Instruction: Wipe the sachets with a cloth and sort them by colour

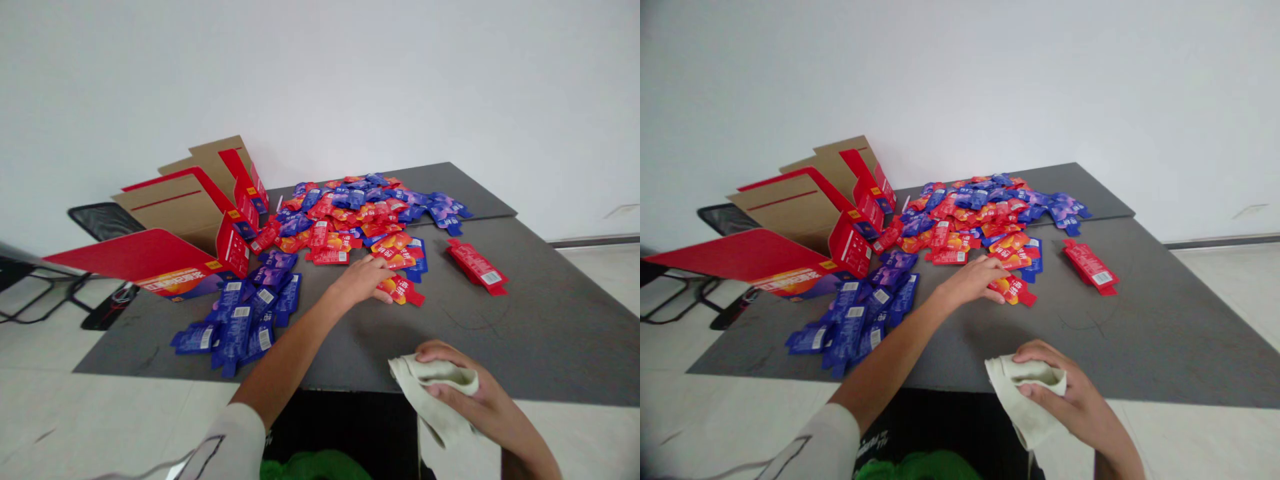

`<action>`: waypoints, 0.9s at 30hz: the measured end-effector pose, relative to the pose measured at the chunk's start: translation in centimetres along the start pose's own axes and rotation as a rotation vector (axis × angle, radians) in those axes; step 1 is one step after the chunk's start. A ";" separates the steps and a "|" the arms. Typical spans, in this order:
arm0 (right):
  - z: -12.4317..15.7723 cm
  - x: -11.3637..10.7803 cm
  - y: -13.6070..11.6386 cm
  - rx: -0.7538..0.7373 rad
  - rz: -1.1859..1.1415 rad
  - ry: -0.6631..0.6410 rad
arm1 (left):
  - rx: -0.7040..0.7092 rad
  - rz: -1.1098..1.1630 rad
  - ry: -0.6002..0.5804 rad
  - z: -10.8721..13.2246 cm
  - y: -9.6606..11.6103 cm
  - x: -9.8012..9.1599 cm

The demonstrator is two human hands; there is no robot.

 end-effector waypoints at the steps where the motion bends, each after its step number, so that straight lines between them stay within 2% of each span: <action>1: 0.1 0.0 0.2 0.004 0.002 0.000 | 0.003 -0.012 -0.001 -0.2 0.0 0.2; 7: 0.2 0.0 0.8 0.035 0.015 0.005 | 0.046 -0.173 0.012 -0.8 0.9 0.7; 14: 0.2 -0.2 1.3 0.078 0.061 0.032 | 0.105 -0.222 0.093 0.4 3.1 1.2; 19: 0.3 -0.3 1.6 0.110 0.076 0.049 | 0.045 -0.202 0.161 0.6 2.4 0.8; 23: 0.2 -0.4 1.6 0.119 0.069 0.048 | -0.049 -0.147 0.207 0.8 1.8 -1.2; 27: 0.2 -0.7 1.5 0.078 0.035 0.046 | -0.187 -0.063 0.289 4.0 1.8 -4.9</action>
Point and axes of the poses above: each hand's wrist, its own z-axis away from the middle knuckle, its own x-axis out of the palm, y = z × x, the point moved 10 cm from there along -z, towards the middle knuckle, and after that the axes turned 8 degrees about z, right-handed, at the moved point
